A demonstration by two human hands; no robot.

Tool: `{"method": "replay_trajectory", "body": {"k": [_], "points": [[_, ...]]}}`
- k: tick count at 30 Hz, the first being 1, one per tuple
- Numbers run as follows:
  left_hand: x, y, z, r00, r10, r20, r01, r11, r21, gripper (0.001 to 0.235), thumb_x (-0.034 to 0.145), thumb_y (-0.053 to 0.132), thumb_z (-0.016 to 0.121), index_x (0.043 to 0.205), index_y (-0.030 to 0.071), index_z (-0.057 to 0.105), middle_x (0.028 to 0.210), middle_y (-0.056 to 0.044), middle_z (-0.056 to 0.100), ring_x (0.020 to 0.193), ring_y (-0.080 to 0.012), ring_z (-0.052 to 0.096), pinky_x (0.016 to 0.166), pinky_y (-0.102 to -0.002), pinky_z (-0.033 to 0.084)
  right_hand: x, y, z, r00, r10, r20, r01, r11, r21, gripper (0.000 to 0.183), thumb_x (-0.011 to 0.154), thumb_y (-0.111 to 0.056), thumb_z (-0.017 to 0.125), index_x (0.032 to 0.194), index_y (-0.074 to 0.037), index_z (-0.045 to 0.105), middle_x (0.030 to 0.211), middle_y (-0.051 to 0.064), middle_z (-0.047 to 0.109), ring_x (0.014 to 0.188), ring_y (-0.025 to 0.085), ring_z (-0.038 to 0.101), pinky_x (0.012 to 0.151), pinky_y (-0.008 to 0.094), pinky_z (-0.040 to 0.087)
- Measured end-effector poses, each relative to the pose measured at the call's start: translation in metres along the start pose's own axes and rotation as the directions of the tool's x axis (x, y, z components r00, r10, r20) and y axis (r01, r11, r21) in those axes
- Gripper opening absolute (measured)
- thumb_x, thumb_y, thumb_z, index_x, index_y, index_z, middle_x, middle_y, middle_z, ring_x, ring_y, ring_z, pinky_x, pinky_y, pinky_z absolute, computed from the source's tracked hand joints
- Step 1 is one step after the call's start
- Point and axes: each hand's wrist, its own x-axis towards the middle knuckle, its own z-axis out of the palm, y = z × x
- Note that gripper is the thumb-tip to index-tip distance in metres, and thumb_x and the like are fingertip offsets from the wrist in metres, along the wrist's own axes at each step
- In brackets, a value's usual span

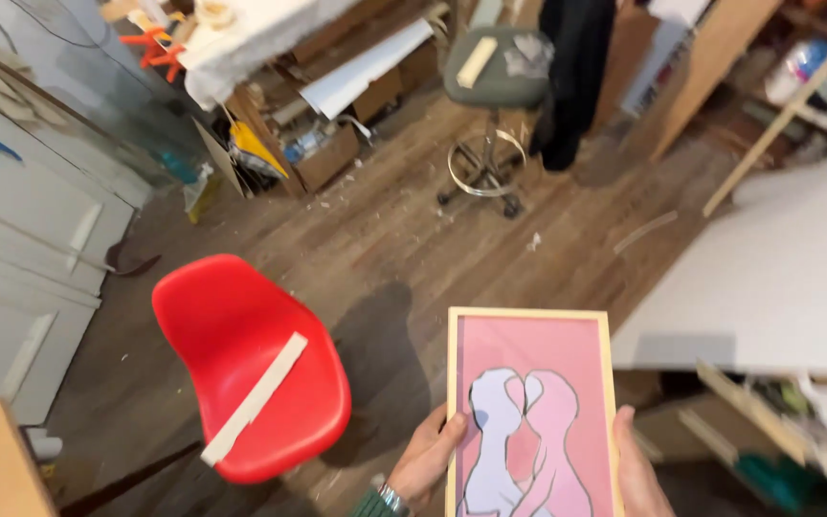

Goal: Sanding the edges of a picture frame, assembling the backing structure with a drill and wires, and organizing finished frames on storage shelves.

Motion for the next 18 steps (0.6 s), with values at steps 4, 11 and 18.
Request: {"method": "replay_trajectory", "body": {"k": [4,11,18], "points": [[0.075,0.053,-0.002,0.998,-0.001,-0.057,0.001,1.0,0.012,0.06,0.101,0.037,0.053,0.148,0.0,0.045,0.138,-0.012,0.066,0.124,-0.0169,0.064,0.105,-0.032,0.051,0.048,-0.073,0.059,0.998,0.022,-0.054,-0.022,1.0,-0.001,0.08,0.1,-0.068,0.021,0.157,-0.015,0.037,0.16,0.005,0.046,0.143,0.028,0.044,0.115,0.046,0.034],[0.191,0.141,-0.037,0.967,0.136,-0.213,-0.156,0.985,-0.08,0.059,0.1,0.035,0.054,0.147,0.001,0.047,0.138,-0.012,0.067,0.122,-0.0151,0.066,0.105,-0.031,0.052,0.174,-0.168,0.146,0.996,0.06,0.06,-0.055,0.996,-0.071,0.076,0.102,-0.064,0.024,0.155,-0.012,0.04,0.158,0.007,0.048,0.141,0.027,0.046,0.113,0.045,0.035],[0.322,0.242,-0.117,0.924,0.226,-0.309,-0.272,0.956,-0.114,0.057,0.101,0.035,0.053,0.148,0.003,0.049,0.136,-0.009,0.066,0.119,-0.016,0.064,0.102,-0.032,0.052,0.345,-0.245,0.261,0.984,0.156,0.089,-0.136,0.972,-0.193,0.077,0.105,-0.063,0.022,0.155,-0.009,0.041,0.158,0.01,0.048,0.14,0.03,0.046,0.111,0.046,0.037]]}}
